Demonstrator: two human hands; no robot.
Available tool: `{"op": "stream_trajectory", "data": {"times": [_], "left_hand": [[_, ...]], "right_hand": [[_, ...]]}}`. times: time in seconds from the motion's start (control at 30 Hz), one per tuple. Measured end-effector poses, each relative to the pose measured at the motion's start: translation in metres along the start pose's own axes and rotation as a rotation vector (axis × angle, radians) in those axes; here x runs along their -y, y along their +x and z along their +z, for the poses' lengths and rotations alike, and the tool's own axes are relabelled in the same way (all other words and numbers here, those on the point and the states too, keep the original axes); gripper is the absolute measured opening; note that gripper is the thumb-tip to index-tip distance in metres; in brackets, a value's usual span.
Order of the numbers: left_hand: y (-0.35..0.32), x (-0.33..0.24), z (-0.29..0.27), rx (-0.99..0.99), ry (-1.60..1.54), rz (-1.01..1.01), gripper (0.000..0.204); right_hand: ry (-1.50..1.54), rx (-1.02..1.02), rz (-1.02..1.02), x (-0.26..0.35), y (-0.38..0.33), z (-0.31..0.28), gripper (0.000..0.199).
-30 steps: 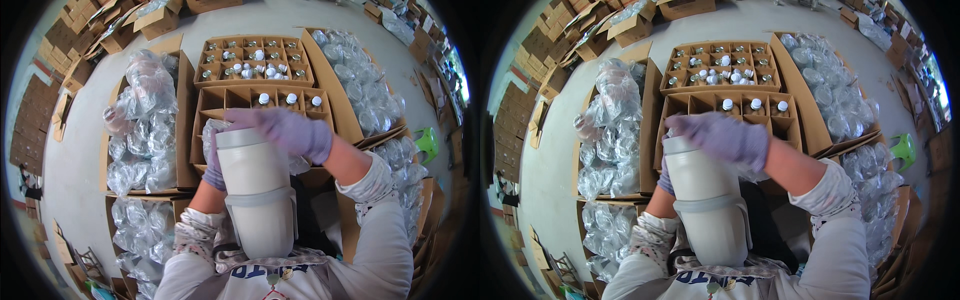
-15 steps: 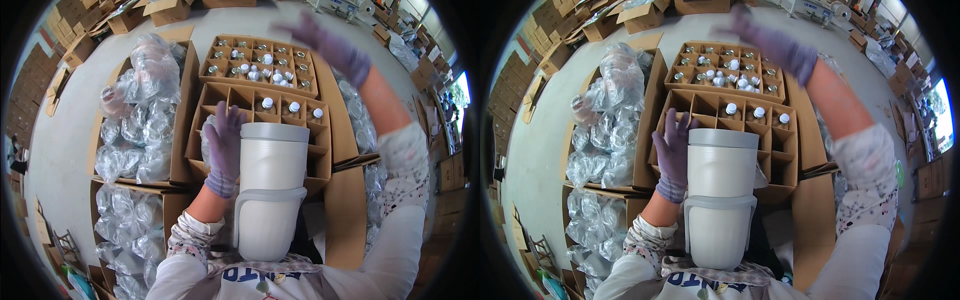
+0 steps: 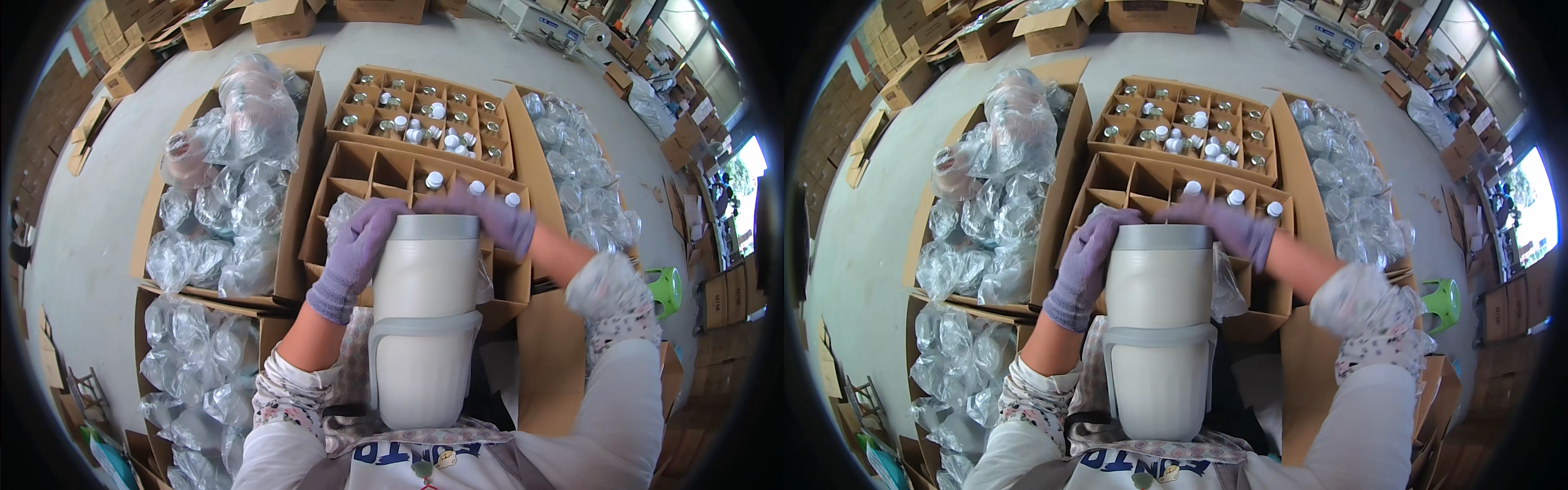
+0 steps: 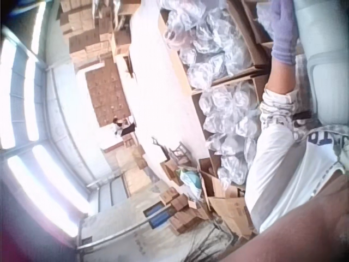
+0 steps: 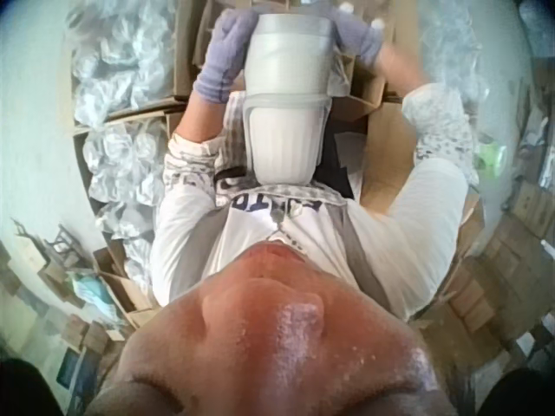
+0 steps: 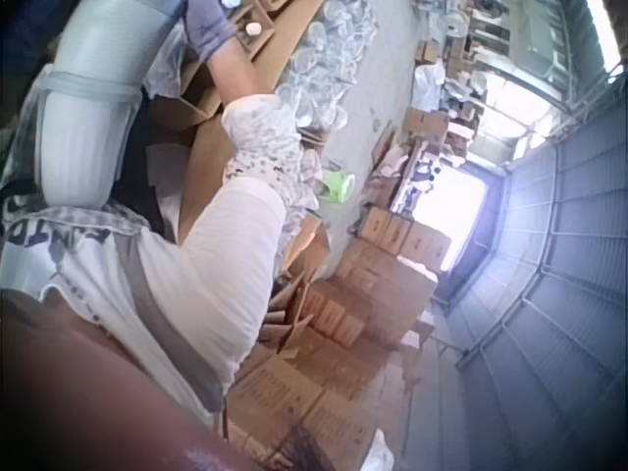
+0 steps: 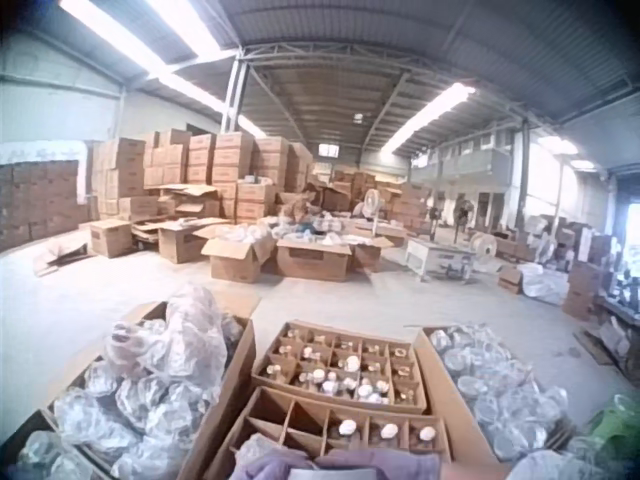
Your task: The person assembles silver canisters and grey plastic lids by hand before placing them into protective plastic bags and organizing them into cardboard boxes.
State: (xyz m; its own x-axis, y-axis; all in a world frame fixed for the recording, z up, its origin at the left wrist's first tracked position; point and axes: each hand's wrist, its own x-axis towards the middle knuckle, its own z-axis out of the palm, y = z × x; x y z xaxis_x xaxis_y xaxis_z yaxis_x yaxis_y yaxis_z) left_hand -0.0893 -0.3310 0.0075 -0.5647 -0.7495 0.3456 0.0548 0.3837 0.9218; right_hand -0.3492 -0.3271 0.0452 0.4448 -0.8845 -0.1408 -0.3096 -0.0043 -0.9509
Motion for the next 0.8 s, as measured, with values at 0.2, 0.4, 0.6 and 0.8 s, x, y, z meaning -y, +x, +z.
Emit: {"op": "stream_trajectory", "data": {"times": [0.2,0.4,0.6,0.8], "left_hand": [[-0.024,0.084,0.026,-0.137,-1.148,0.077,0.031],[0.000,0.052,0.037,-0.163,0.084,0.249,0.024],[0.004,-0.051,0.056,-0.089,-0.010,0.277,0.041],[-0.015,-0.111,0.118,-0.013,0.125,0.342,0.042]], "right_hand": [[-0.209,-0.103,0.141,0.057,-0.010,0.054,0.073],[-0.071,0.089,0.336,0.024,0.002,-0.013,0.040],[-0.639,0.208,0.349,0.134,-0.032,-0.003,0.032],[-0.772,0.052,0.612,0.128,-0.122,0.018,0.029]]}}
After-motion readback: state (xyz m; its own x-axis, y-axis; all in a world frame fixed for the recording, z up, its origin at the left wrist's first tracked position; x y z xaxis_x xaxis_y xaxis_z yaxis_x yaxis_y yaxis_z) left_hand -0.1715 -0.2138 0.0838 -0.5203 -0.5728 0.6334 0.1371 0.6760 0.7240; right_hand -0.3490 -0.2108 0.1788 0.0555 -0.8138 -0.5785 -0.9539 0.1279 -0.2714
